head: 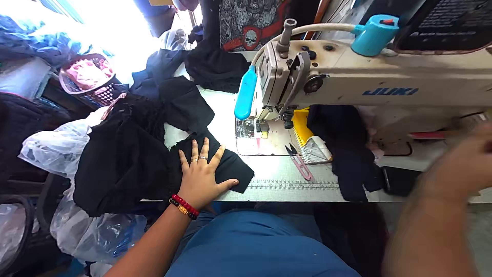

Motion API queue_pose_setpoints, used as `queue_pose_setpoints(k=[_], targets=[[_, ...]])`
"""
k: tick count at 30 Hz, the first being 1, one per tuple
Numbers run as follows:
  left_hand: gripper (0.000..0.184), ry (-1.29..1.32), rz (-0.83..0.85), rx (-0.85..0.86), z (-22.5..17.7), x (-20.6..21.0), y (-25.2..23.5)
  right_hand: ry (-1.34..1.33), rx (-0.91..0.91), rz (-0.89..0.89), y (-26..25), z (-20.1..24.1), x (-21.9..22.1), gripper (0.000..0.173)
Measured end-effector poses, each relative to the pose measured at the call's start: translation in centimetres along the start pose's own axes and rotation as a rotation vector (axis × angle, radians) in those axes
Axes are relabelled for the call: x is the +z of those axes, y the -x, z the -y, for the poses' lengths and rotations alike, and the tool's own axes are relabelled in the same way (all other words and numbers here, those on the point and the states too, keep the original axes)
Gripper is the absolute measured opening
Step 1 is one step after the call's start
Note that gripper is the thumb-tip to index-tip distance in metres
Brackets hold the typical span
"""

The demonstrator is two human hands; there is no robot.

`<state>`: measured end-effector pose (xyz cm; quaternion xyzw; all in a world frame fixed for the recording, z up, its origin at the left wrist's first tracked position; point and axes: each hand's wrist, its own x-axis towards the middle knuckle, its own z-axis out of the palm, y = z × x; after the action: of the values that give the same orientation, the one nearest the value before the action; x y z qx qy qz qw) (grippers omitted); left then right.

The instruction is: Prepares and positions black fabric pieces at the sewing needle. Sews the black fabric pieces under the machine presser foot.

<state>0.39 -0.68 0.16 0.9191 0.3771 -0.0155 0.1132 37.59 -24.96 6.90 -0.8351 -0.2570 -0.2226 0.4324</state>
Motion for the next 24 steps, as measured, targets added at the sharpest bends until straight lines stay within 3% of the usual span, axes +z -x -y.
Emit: queue_pose_setpoints(k=[2, 4, 5, 9, 14, 18, 22, 24], targets=[[0.106, 0.008, 0.016, -0.006, -0.8, 0.0, 0.3, -0.041, -0.227, 0.343, 6.0, 3.7, 1.4, 0.045], [0.108, 0.01, 0.036, -0.009, -1.6, 0.0, 0.6, 0.039, -0.323, 0.69, 9.9, 6.5, 3.7, 0.052], [0.109, 0.008, 0.036, -0.009, -1.9, 0.1, 0.7, 0.097, -0.363, 0.766, 11.2, 7.3, 4.8, 0.052], [0.107, -0.007, 0.061, -0.009, -3.0, 0.1, 0.7, 0.25, -0.571, 0.648, 13.2, 7.3, 7.1, 0.027], [0.106, -0.003, 0.058, 0.001, -3.1, 0.3, 0.8, 0.295, -0.552, 0.632, 13.3, 7.0, 6.9, 0.032], [0.106, -0.008, 0.065, 0.009, -3.1, 0.3, 0.8, 0.393, -0.689, 0.559, 13.1, 7.0, 6.7, 0.038], [0.106, -0.006, 0.074, 0.02, -3.0, 0.2, 0.7, 0.257, -0.715, 0.473, 12.8, 6.6, 7.3, 0.027], [0.106, 0.007, 0.079, 0.019, -3.0, 0.2, 0.6, 0.135, -0.649, 0.571, 13.0, 8.0, 7.6, 0.029]])
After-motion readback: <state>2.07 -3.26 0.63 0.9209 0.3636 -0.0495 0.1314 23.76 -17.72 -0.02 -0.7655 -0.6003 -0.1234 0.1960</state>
